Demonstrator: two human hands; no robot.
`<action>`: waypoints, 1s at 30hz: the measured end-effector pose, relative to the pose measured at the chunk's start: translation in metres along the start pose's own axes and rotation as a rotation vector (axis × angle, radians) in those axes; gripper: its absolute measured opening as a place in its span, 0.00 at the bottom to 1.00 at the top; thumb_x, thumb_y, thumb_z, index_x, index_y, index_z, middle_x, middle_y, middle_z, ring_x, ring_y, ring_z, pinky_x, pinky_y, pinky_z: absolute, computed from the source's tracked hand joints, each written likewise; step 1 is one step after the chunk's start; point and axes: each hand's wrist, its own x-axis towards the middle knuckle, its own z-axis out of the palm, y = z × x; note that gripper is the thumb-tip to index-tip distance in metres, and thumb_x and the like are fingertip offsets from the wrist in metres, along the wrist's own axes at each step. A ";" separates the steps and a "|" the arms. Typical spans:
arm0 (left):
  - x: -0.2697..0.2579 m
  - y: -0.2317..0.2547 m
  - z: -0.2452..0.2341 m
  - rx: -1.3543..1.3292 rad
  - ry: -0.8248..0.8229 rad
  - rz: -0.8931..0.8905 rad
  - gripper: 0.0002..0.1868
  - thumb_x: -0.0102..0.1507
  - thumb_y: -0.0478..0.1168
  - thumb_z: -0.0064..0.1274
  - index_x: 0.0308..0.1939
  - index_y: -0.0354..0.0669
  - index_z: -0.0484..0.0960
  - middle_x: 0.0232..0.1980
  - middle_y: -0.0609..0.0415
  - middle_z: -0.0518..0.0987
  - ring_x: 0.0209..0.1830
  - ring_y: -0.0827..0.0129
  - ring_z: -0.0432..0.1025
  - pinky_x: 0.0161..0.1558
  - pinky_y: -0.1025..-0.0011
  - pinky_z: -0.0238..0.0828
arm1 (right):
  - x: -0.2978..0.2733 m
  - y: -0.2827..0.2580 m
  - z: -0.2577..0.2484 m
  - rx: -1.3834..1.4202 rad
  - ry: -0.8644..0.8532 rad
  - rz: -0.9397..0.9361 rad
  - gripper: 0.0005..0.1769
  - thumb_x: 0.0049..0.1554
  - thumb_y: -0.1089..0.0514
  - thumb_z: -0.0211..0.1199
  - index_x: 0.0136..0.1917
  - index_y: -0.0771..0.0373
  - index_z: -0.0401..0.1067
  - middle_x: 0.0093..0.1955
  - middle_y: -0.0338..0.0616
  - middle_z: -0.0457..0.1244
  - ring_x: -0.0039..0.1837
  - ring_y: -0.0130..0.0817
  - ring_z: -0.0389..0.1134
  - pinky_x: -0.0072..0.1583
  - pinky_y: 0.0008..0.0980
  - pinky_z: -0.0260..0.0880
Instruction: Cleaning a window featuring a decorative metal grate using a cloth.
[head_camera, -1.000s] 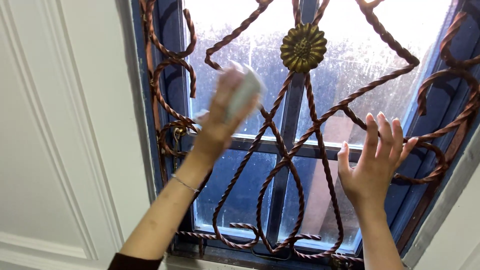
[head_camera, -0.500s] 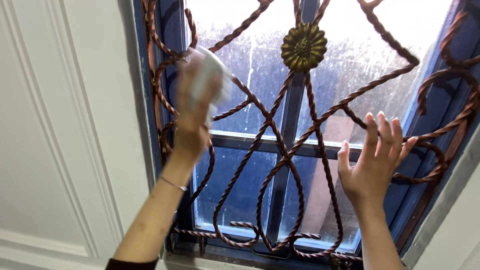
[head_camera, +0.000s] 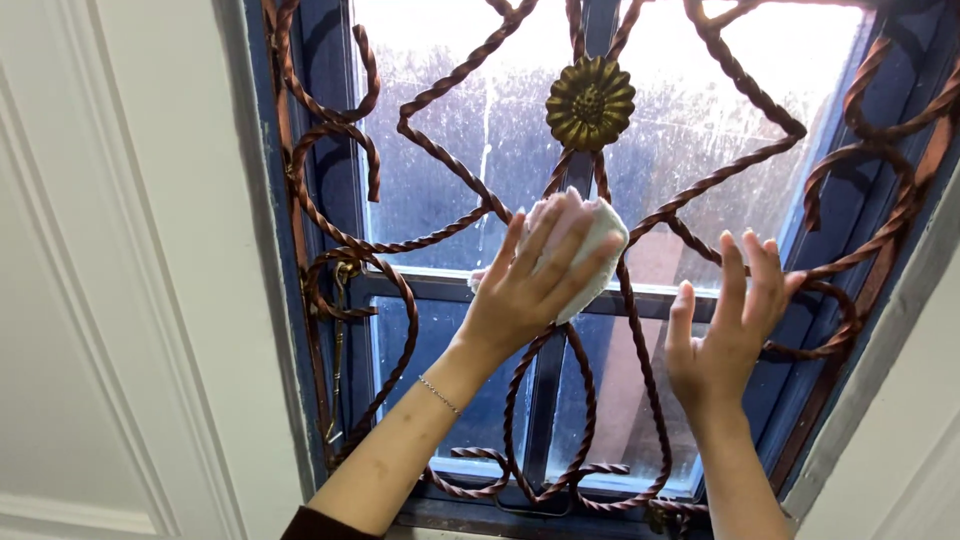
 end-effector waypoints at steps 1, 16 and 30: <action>-0.004 -0.001 0.003 -0.004 -0.003 0.005 0.37 0.75 0.43 0.56 0.82 0.60 0.51 0.85 0.50 0.48 0.85 0.53 0.45 0.82 0.47 0.39 | -0.003 -0.008 0.003 -0.001 0.001 0.007 0.35 0.65 0.56 0.57 0.83 0.53 0.53 0.83 0.48 0.48 0.87 0.47 0.41 0.83 0.63 0.26; 0.005 -0.060 -0.063 -0.348 -0.272 -0.331 0.64 0.53 0.65 0.59 0.77 0.32 0.41 0.80 0.37 0.42 0.82 0.47 0.35 0.77 0.44 0.33 | 0.037 -0.121 0.009 0.313 -0.085 -0.285 0.44 0.50 0.51 0.74 0.72 0.66 0.58 0.79 0.55 0.51 0.83 0.58 0.48 0.80 0.53 0.51; -0.005 -0.081 -0.070 0.021 -0.270 -0.320 0.65 0.49 0.67 0.62 0.83 0.55 0.45 0.85 0.51 0.42 0.85 0.58 0.41 0.79 0.55 0.53 | 0.048 -0.081 0.012 0.211 -0.172 -0.645 0.28 0.60 0.63 0.67 0.70 0.41 0.70 0.79 0.53 0.55 0.79 0.49 0.56 0.74 0.46 0.64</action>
